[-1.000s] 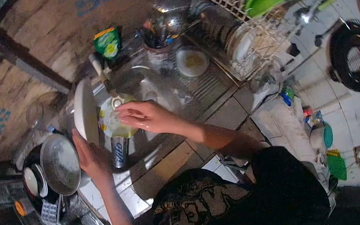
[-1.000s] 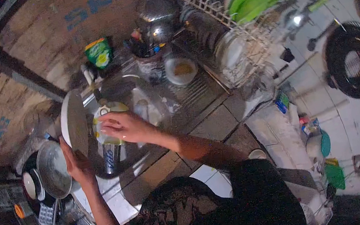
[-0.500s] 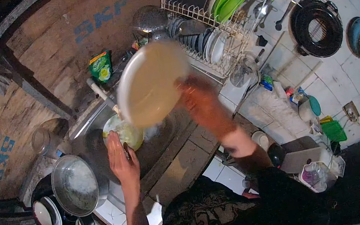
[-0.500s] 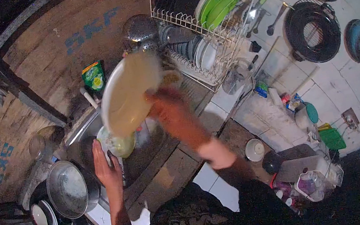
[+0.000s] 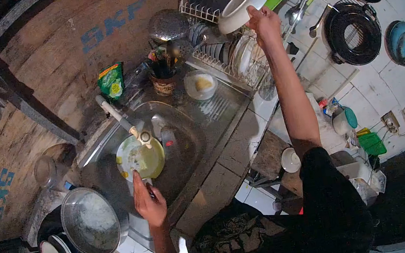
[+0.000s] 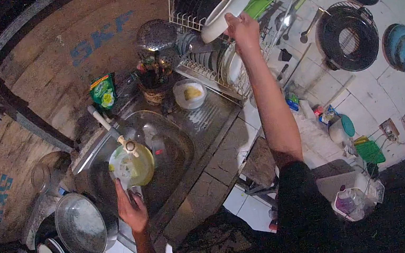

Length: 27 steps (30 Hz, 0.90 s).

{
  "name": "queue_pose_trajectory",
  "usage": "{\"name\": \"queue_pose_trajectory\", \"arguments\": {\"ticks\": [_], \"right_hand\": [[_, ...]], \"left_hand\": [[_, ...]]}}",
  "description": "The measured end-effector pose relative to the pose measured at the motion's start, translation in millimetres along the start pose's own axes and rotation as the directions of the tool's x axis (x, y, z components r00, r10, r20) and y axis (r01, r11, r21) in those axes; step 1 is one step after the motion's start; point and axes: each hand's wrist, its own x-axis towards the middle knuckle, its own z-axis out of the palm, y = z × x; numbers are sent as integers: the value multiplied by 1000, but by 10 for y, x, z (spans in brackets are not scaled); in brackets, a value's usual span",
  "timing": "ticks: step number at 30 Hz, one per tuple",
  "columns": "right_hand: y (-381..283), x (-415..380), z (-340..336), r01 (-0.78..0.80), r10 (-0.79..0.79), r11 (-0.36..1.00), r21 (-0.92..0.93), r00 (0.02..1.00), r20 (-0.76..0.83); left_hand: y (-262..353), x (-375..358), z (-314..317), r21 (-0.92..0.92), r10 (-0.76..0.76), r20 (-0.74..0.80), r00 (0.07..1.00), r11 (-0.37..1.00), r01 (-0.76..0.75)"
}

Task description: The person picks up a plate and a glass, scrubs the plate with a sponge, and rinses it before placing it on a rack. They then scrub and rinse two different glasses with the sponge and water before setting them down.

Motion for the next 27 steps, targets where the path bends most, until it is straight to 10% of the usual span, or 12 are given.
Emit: {"name": "queue_pose_trajectory", "arguments": {"ticks": [3,12,15,17,21,27], "right_hand": [[288,517,-141,59,-91,950,-305,992,-89],[540,1199,-354,-45,36,985,-165,998,-55],[583,1339,-424,31,-54,804,-593,998,-20],[470,1135,-319,-63,61,948,-313,998,-15],[474,876,-301,-44,65,930,-364,997,47],[908,108,-248,-309,515,815,-490,773,371]], "left_hand": [[-78,-58,4,34,-56,-4,998,998,56],[-191,-192,89,68,-188,17,982,980,186],[-162,-183,120,67,-175,26,984,983,173],[-126,-157,129,60,-169,29,985,984,167],[-68,-165,168,51,-212,43,976,976,210],[-117,-263,254,72,-106,14,994,992,105]]}}
